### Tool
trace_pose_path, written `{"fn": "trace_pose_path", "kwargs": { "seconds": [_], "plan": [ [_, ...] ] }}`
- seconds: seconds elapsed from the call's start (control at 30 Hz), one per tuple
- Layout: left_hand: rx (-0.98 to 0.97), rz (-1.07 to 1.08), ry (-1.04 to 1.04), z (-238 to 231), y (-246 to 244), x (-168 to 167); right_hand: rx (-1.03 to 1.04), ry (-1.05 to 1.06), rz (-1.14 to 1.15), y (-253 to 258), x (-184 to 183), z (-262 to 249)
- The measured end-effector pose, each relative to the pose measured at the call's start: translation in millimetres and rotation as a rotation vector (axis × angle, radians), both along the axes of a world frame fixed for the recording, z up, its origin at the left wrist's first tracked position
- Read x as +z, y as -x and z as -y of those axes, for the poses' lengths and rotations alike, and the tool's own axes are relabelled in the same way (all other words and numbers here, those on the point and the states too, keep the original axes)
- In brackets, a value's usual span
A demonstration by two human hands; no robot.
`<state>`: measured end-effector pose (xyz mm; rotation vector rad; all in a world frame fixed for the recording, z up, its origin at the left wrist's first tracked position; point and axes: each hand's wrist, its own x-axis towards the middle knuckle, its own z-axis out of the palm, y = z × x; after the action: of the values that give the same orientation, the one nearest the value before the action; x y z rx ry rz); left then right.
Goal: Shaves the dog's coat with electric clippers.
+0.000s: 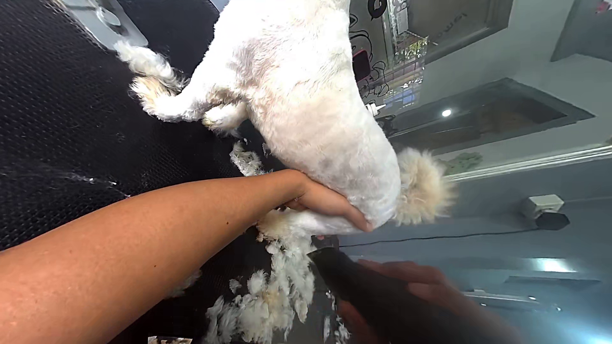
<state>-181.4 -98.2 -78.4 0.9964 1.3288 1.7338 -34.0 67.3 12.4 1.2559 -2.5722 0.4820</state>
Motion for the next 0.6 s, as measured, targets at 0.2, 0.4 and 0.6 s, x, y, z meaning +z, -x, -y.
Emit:
{"fn": "trace_pose_path", "kwargs": {
  "seconds": [0.2,0.4,0.6],
  "plan": [
    [-0.27,0.203,-0.426,-18,24,-35,0.004,0.038,0.03,-6,11,14],
    [-0.345,0.326,-0.54,-44,41,-53,-0.04,0.043,0.048,-8,4,5],
    [-0.223,0.071,-0.339,-42,50,-26,-0.068,-0.007,-0.095,15,6,15]
  ]
}}
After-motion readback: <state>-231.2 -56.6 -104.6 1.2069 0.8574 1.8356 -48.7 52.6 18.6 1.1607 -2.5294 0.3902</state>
